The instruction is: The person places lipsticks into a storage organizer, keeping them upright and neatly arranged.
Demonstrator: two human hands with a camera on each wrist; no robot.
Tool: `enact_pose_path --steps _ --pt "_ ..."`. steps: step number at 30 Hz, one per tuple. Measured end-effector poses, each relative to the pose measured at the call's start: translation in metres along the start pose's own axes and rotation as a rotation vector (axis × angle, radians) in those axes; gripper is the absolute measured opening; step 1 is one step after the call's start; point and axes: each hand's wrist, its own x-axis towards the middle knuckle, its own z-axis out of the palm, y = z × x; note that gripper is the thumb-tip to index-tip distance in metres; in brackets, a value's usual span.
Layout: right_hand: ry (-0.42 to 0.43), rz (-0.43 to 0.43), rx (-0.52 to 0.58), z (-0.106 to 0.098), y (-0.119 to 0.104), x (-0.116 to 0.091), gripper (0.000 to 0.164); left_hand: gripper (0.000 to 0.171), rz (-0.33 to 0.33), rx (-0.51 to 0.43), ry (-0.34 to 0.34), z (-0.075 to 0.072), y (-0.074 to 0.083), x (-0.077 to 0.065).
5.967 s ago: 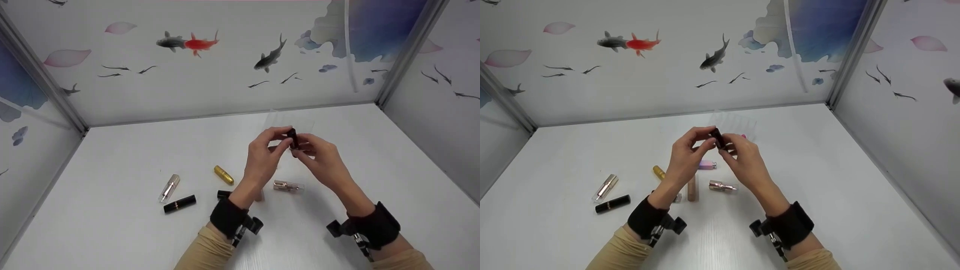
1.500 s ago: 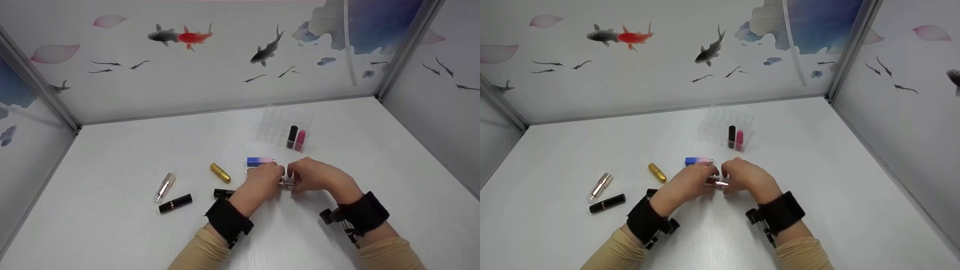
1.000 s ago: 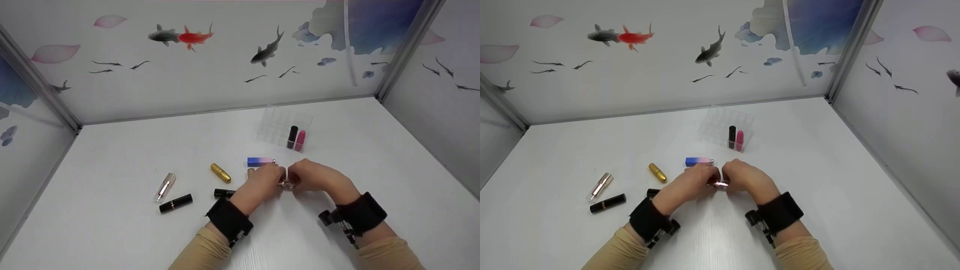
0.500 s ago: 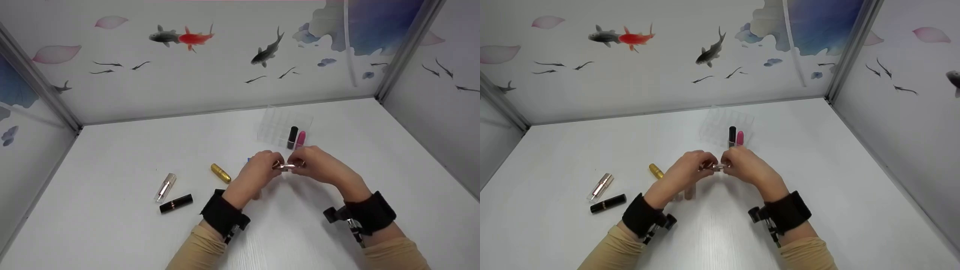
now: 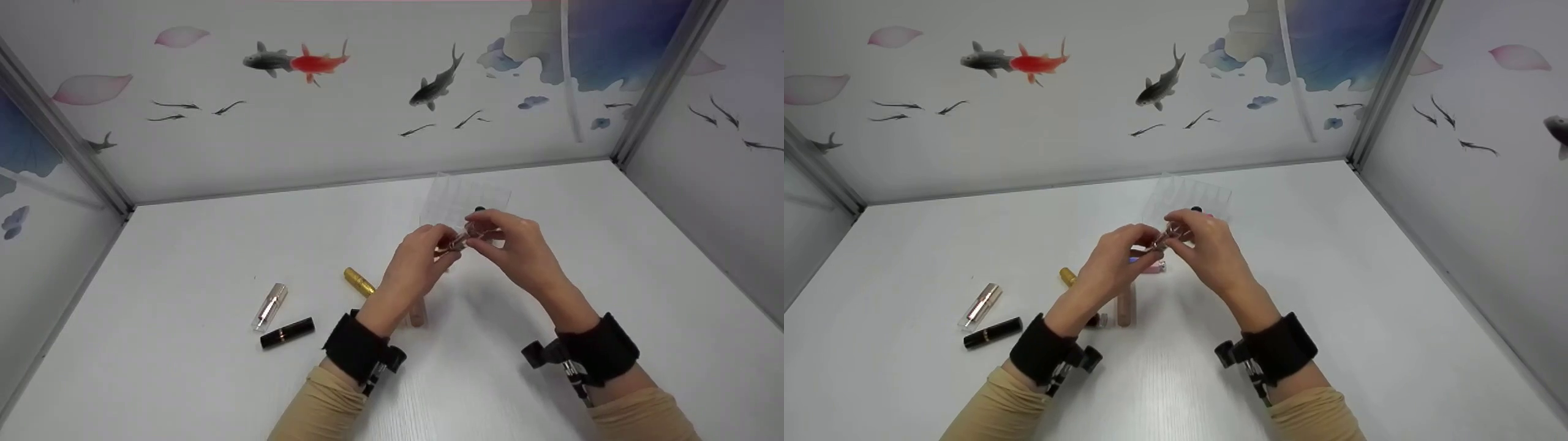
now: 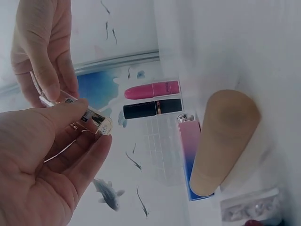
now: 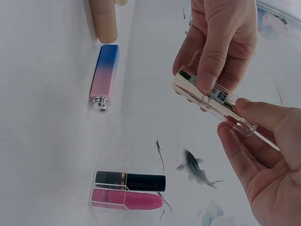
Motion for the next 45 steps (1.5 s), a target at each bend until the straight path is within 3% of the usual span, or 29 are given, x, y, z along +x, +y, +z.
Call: enact_pose_path --steps 7,13,17,21,25,30,35,39,45 --pt "0.071 0.043 0.015 0.004 -0.006 0.001 0.036 0.028 -0.001 -0.078 0.024 -0.001 0.0 0.002" --pt "0.095 0.024 0.028 0.005 -0.005 0.001 0.038 0.032 -0.024 -0.127 0.052 -0.001 -0.002 0.003" --pt "0.1 0.023 0.009 0.005 -0.003 0.001 0.035 0.035 -0.041 -0.206 0.092 -0.003 -0.006 0.004" --pt "0.111 0.057 0.015 0.005 -0.004 0.001 0.031 0.041 -0.081 -0.342 0.128 -0.006 -0.009 0.005" --pt "0.134 0.082 0.048 0.005 -0.005 0.001 0.029 0.046 -0.136 -0.544 0.153 -0.01 -0.01 0.007" --pt "0.154 0.07 0.071 0.007 -0.006 0.001 0.026 0.046 -0.16 -0.746 0.187 -0.014 -0.008 0.008" --pt "0.139 0.031 0.056 0.009 -0.004 0.001 0.027 0.05 -0.171 -0.8 0.232 -0.016 -0.006 0.007" --pt "0.1 0.03 0.024 0.009 -0.005 0.001 0.031 0.045 -0.132 -0.841 0.254 -0.016 -0.004 0.007" --pt "0.035 0.052 0.008 0.012 -0.007 0.0 0.036 0.033 -0.081 -0.749 0.284 -0.012 -0.003 0.007"
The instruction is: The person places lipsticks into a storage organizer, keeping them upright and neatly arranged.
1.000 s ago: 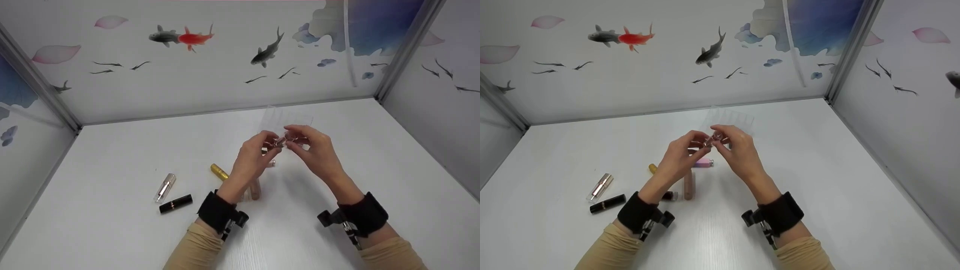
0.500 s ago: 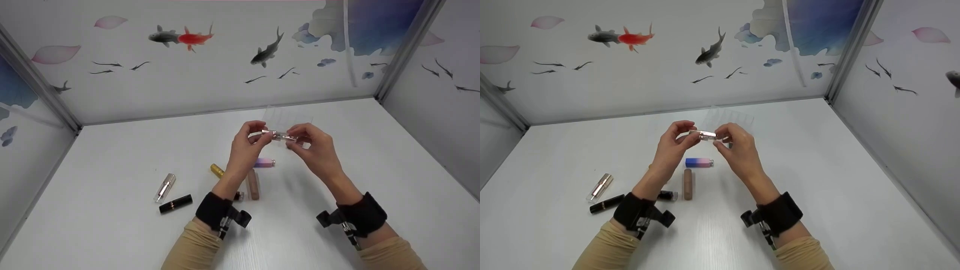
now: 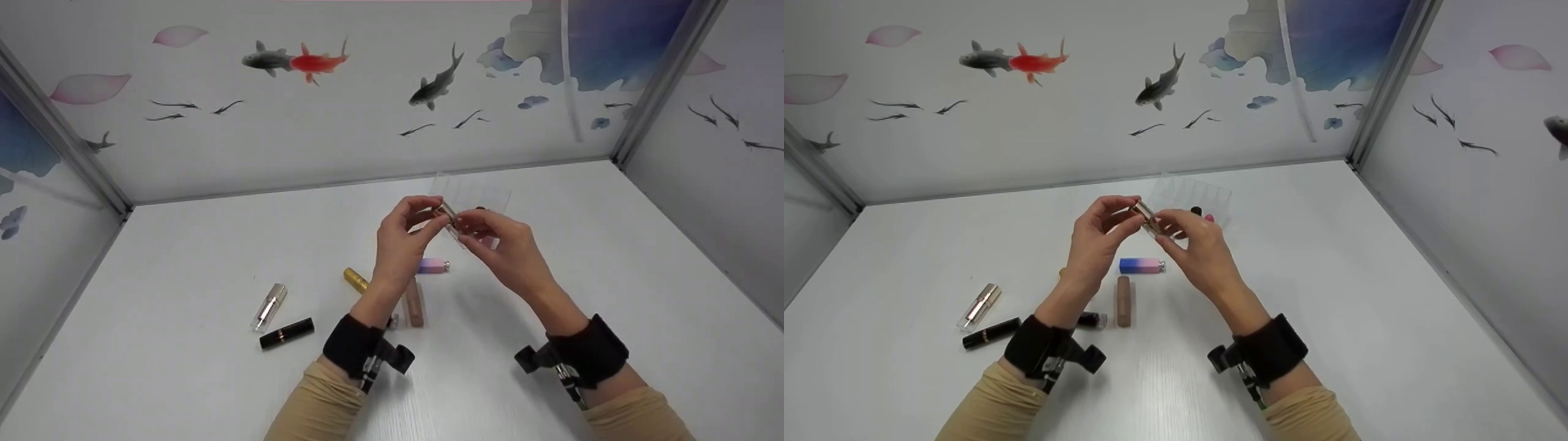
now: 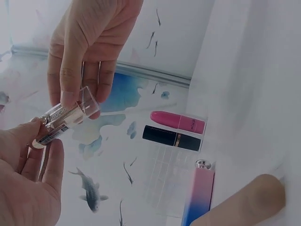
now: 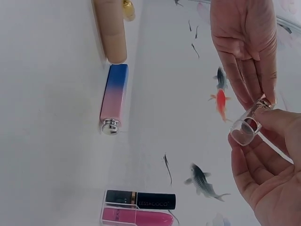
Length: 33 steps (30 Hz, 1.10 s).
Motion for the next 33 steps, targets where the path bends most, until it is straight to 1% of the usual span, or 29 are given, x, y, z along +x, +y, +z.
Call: enact_pose_path --steps 2,4,8,13,17,22,25,30,33 --pt "-0.009 -0.011 0.006 0.002 0.0 0.0 0.039 0.032 0.015 0.042 0.009 0.001 -0.001 -0.001" --pt "-0.011 -0.026 0.017 0.003 -0.001 0.0 0.044 0.033 0.022 0.064 0.012 0.002 -0.001 -0.001" --pt "0.001 -0.053 0.031 0.005 0.0 0.0 0.052 0.036 0.022 0.08 0.013 0.005 -0.003 -0.002" --pt "0.008 -0.07 0.023 0.008 0.001 0.001 0.056 0.036 0.011 0.099 0.008 0.009 -0.006 -0.002" --pt "0.016 -0.066 0.006 0.008 0.001 0.002 0.058 0.036 0.027 0.105 0.016 0.012 -0.008 -0.002" --pt "0.042 -0.062 -0.019 0.007 0.001 0.005 0.05 0.037 0.042 0.123 0.053 0.016 -0.01 -0.001" --pt "0.075 -0.063 -0.027 0.006 0.0 0.008 0.043 0.037 0.049 0.126 0.066 0.019 -0.011 0.001" --pt "0.144 -0.047 -0.037 0.004 0.002 0.012 0.035 0.035 0.066 0.132 0.068 0.024 -0.014 0.004" --pt "0.162 -0.052 -0.057 0.003 0.003 0.015 0.033 0.033 0.068 0.138 0.077 0.027 -0.015 0.006"
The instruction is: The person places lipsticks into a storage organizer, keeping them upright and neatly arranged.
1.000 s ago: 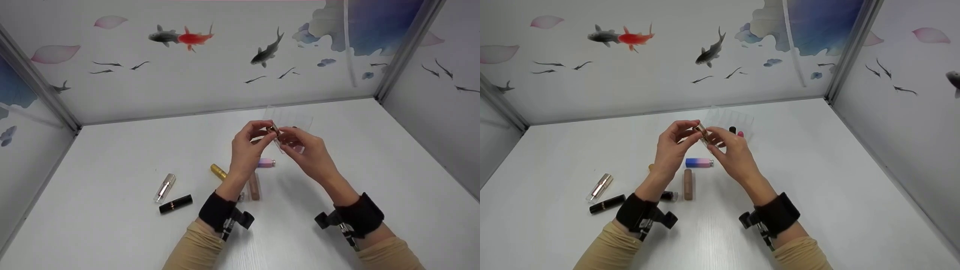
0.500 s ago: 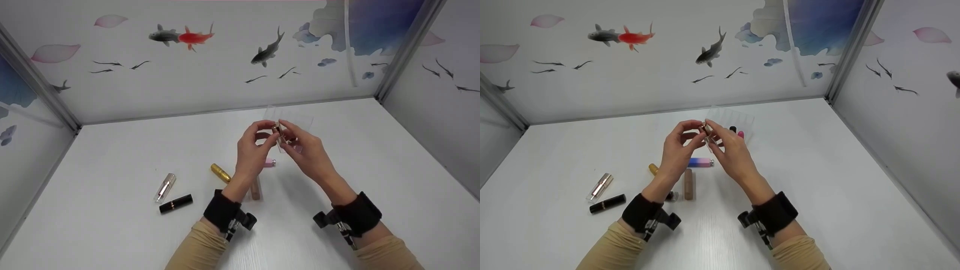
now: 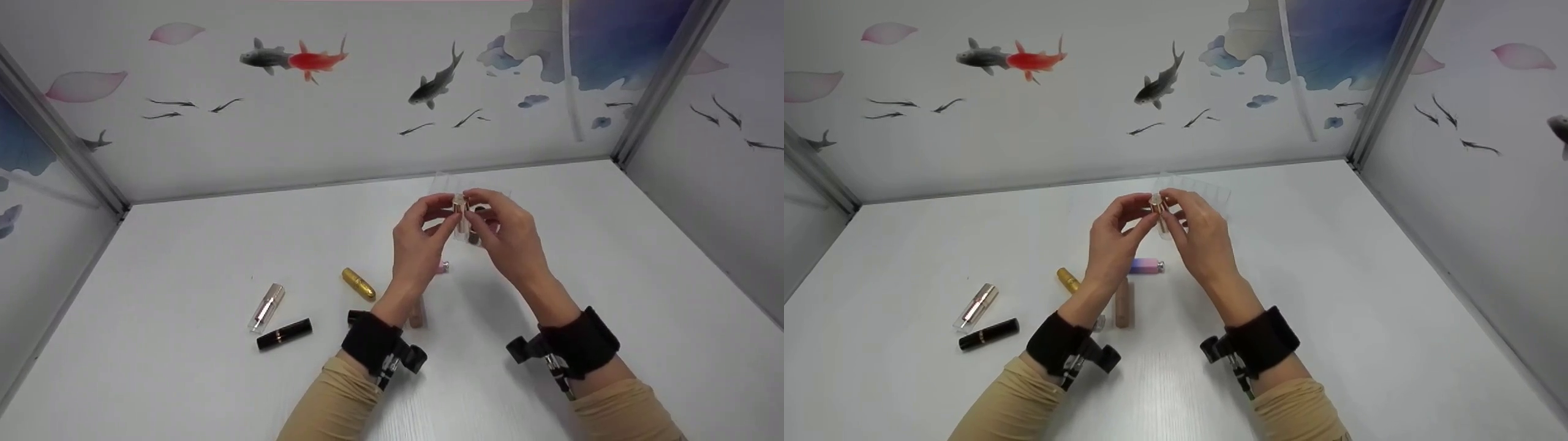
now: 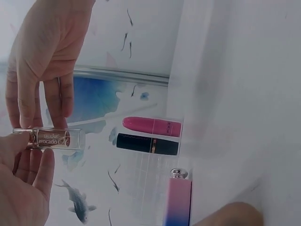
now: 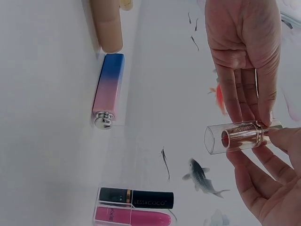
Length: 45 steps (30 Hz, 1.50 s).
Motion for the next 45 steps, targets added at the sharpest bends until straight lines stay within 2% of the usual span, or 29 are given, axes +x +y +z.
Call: enact_pose_path --steps 6,10,14,18,24,29,34,38,45 --pt "0.017 -0.045 0.012 0.003 0.004 0.007 0.029 0.034 0.043 0.046 0.02 0.006 -0.004 0.005" --pt "0.039 -0.028 0.011 0.003 0.01 0.012 0.026 0.035 0.065 0.098 0.009 0.011 -0.006 0.008" --pt "0.061 -0.004 -0.041 0.006 0.017 0.017 0.025 0.041 0.056 0.173 -0.032 0.015 -0.005 0.011" --pt "0.072 0.001 -0.072 0.01 0.026 0.02 0.025 0.049 0.016 0.241 -0.087 0.018 -0.005 0.013" --pt "0.073 0.002 -0.13 0.019 0.04 0.019 0.022 0.053 -0.052 0.255 -0.173 0.016 -0.014 0.017" --pt "0.095 -0.032 -0.181 0.025 0.049 0.017 0.018 0.057 -0.089 0.253 -0.244 0.015 -0.021 0.019" --pt "0.104 -0.061 -0.225 0.028 0.057 0.016 0.017 0.061 -0.069 0.304 -0.285 0.015 -0.025 0.019" --pt "0.093 -0.076 -0.247 0.029 0.061 0.015 0.017 0.062 -0.052 0.316 -0.292 0.015 -0.028 0.018" --pt "0.046 -0.071 -0.246 0.028 0.062 0.015 0.018 0.065 -0.075 0.341 -0.328 0.016 -0.03 0.018"
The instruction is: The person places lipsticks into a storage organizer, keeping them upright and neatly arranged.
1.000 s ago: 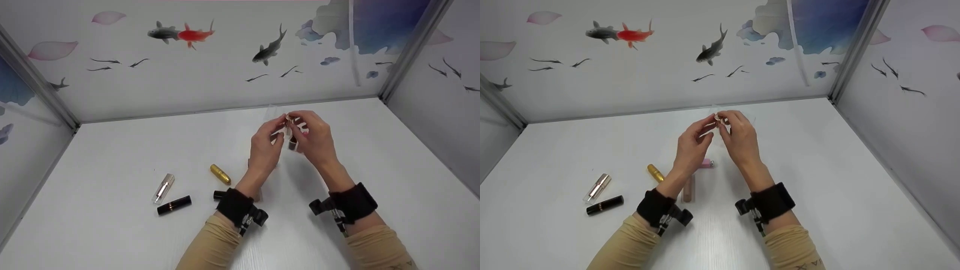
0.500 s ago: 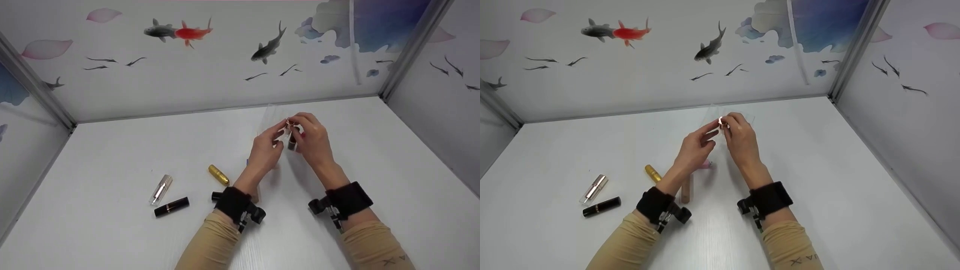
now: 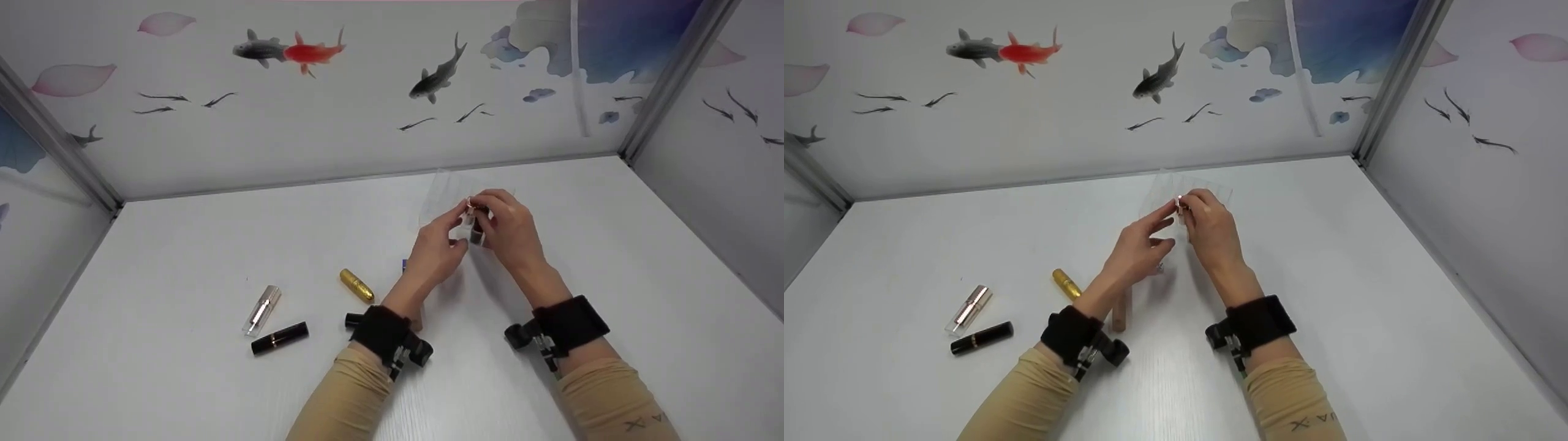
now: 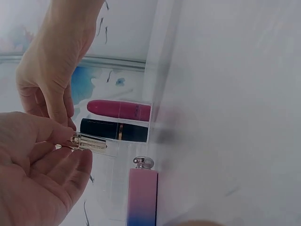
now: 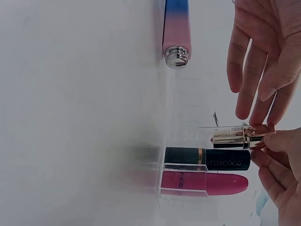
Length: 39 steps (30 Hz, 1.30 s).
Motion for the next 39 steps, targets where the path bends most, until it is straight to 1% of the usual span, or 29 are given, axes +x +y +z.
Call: enact_pose_path --steps 4,8,10,13,18,24,29,34,39 --pt "-0.045 0.01 0.003 -0.001 0.0 0.0 0.021 0.071 -0.014 0.026 -0.05 0.0 0.0 0.0" --pt "-0.089 0.028 -0.011 -0.003 0.001 0.001 0.025 0.079 -0.035 0.051 -0.123 0.0 -0.001 -0.001" --pt "-0.108 0.027 -0.024 -0.003 0.002 0.0 0.026 0.082 -0.032 0.062 -0.151 0.0 -0.002 -0.001" --pt "-0.126 0.012 -0.04 -0.004 0.001 0.0 0.028 0.085 -0.016 0.065 -0.171 0.001 -0.003 -0.001" --pt "-0.152 -0.005 -0.063 -0.005 0.0 -0.001 0.03 0.087 -0.016 0.076 -0.177 0.003 -0.005 -0.001" --pt "-0.188 -0.007 -0.107 -0.003 0.001 -0.002 0.031 0.083 -0.049 0.089 -0.183 0.004 -0.006 -0.001" --pt "-0.236 -0.019 -0.114 -0.003 0.0 -0.003 0.035 0.08 -0.076 0.095 -0.185 0.004 -0.006 -0.001" --pt "-0.298 -0.013 -0.103 -0.007 -0.002 -0.003 0.04 0.074 -0.083 0.1 -0.162 0.002 -0.004 -0.002" --pt "-0.295 -0.025 -0.106 -0.01 -0.006 -0.002 0.039 0.066 -0.074 0.109 -0.133 -0.006 0.001 -0.006"
